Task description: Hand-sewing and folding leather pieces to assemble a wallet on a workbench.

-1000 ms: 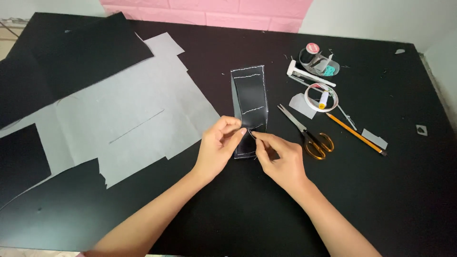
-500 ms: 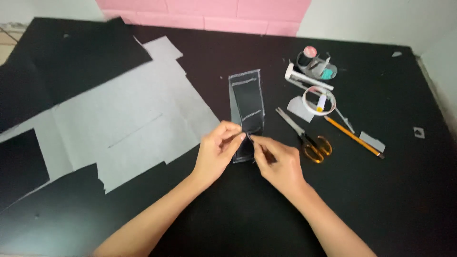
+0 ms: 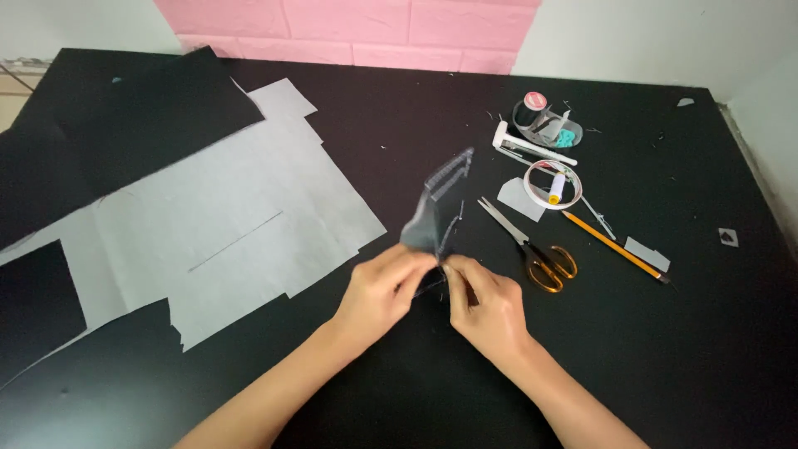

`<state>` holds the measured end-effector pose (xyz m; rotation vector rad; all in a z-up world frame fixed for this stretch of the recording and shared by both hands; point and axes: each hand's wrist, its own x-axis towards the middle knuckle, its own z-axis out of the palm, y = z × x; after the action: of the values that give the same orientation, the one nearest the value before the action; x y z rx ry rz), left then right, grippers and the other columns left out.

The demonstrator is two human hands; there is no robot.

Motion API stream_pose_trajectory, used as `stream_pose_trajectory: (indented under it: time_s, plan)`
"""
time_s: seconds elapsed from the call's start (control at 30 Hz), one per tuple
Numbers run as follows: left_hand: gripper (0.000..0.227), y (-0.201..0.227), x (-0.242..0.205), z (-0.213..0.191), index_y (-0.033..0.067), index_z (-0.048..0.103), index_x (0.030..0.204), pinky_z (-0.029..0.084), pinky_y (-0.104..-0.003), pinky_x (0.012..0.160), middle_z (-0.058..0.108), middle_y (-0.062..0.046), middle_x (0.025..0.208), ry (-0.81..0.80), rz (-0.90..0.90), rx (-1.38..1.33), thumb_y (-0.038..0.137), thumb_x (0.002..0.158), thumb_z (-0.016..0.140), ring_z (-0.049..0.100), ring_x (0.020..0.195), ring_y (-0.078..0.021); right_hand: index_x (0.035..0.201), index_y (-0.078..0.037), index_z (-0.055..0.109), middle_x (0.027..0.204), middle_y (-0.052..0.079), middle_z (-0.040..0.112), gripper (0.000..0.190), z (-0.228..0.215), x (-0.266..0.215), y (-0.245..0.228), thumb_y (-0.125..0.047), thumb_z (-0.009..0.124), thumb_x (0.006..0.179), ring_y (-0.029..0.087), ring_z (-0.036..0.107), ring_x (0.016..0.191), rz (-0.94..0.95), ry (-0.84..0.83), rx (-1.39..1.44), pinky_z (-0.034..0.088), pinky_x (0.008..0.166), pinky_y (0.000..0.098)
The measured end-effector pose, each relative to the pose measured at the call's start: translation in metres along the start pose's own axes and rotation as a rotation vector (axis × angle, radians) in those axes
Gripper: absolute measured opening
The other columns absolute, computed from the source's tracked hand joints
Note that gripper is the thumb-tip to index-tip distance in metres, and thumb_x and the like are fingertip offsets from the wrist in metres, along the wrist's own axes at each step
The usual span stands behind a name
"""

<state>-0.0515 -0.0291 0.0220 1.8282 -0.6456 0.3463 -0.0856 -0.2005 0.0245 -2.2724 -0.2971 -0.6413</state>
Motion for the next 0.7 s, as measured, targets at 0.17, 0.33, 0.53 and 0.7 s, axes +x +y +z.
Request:
stream_pose_trajectory:
  time_s: [0.17, 0.33, 0.53, 0.7]
  plan:
    - [0.017, 0.001, -0.005, 0.006, 0.0055, 0.076, 0.104, 0.063, -0.033, 0.061, 0.071, -0.013, 0.077, -0.038, 0.240, 0.168, -0.004, 0.096, 0.065, 0.072, 0.066, -0.0256, 0.087, -0.002, 0.076, 0.054, 0.013, 0.069, 0.016, 0.000, -0.003, 0.003, 0.008, 0.064, 0.088, 0.022, 0.066, 0.044, 0.056, 0.010, -0.009, 0.051, 0.041, 0.0303]
    - [0.017, 0.007, 0.002, 0.000, 0.0085, 0.078, 0.102, 0.063, -0.033, 0.062, 0.074, -0.010, 0.078, 0.026, 0.135, 0.072, -0.002, 0.095, 0.066, 0.074, 0.068, -0.0243, 0.084, -0.003, 0.075, 0.055, 0.012, 0.069, 0.012, -0.002, 0.008, -0.004, 0.003, 0.067, 0.091, 0.023, 0.067, 0.047, 0.057, -0.004, 0.068, 0.053, 0.044, 0.0314]
    - [0.017, -0.005, 0.004, -0.009, 0.0117, 0.079, 0.103, 0.063, -0.030, 0.065, 0.077, -0.007, 0.083, 0.104, 0.132, 0.058, 0.002, 0.096, 0.068, 0.076, 0.072, -0.0201, 0.081, -0.007, 0.074, 0.054, 0.009, 0.067, 0.013, -0.003, 0.009, -0.007, 0.000, 0.070, 0.091, 0.020, 0.063, 0.046, -0.025, -0.001, 0.074, 0.052, 0.043, 0.0292]
    - [0.016, 0.013, 0.005, -0.013, 0.0086, 0.078, 0.102, 0.064, -0.033, 0.067, 0.077, -0.012, 0.083, 0.051, 0.135, -0.003, 0.000, 0.095, 0.066, 0.076, 0.074, -0.0225, 0.083, -0.006, 0.073, 0.056, 0.011, 0.064, 0.014, 0.000, 0.008, -0.002, 0.002, 0.066, 0.093, 0.024, 0.062, 0.047, -0.091, -0.024, 0.034, 0.051, 0.043, 0.0323]
